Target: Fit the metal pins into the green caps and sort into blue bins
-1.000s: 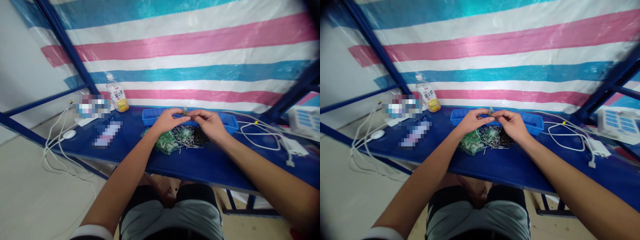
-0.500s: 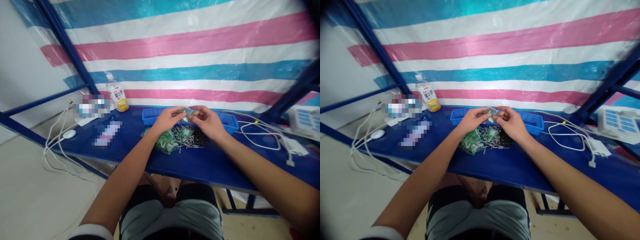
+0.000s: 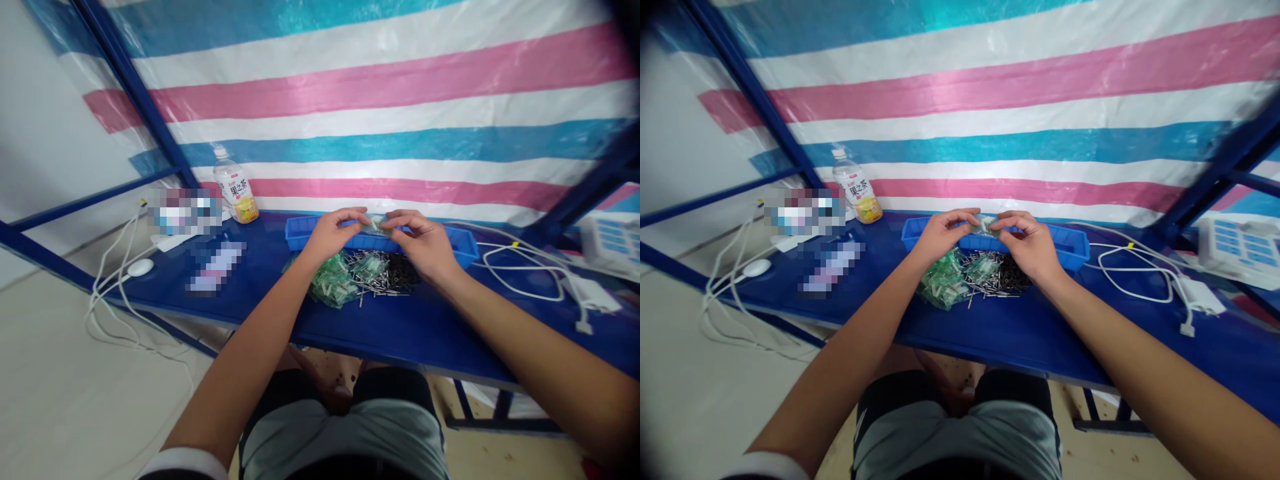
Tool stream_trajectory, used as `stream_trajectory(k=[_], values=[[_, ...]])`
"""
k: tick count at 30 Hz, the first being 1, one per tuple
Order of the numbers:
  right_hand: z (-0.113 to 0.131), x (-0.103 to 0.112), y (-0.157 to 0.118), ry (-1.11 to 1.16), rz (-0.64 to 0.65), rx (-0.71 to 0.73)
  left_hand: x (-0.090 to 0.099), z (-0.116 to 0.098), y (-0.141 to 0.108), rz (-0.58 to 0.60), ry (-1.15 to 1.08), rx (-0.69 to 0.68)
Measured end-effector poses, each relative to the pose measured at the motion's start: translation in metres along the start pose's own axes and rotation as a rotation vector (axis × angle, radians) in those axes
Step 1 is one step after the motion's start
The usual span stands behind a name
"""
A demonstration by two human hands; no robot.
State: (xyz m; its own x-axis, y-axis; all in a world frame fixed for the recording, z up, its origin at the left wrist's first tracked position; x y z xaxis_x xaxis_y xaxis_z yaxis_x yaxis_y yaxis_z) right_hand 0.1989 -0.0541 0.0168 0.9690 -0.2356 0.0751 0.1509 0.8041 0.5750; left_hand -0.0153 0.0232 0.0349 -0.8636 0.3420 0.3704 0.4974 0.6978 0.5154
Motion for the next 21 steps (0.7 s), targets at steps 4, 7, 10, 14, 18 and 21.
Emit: stream_trajectory(k=[4,7,10,14,18,21], values=[[0.002,0.002,0.001,-0.083,-0.025,0.018,0.001,-0.002,0.000,0.023,0.061,0.131],[0.009,-0.002,0.000,-0.077,-0.001,-0.013,-0.001,-0.005,-0.002,0.020,0.087,0.124],[0.018,-0.006,-0.002,-0.057,0.003,-0.008,-0.004,-0.006,-0.003,0.038,0.099,0.039],[0.021,-0.008,-0.003,-0.031,-0.016,-0.016,-0.005,-0.003,-0.003,0.002,0.111,0.035],[0.019,-0.009,-0.004,0.010,-0.031,-0.048,-0.007,0.001,-0.002,-0.042,0.011,0.070],[0.017,-0.009,-0.004,0.021,-0.042,-0.078,-0.008,0.000,-0.002,-0.091,-0.019,0.053]])
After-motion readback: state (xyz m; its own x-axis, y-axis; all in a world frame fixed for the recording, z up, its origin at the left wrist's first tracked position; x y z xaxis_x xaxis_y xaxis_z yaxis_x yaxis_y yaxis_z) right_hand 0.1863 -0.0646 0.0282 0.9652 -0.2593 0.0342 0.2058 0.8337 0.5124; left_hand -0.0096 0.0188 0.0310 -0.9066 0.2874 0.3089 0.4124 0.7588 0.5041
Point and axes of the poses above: each hand's wrist, its own y-axis towards the middle knuckle, its own x-axis out of the back of the hand, z = x × y, the point moved 1 cm from there along y, towards the middle knuckle, and after that the axes turned 8 degrees about y, right-handed, at the moved point
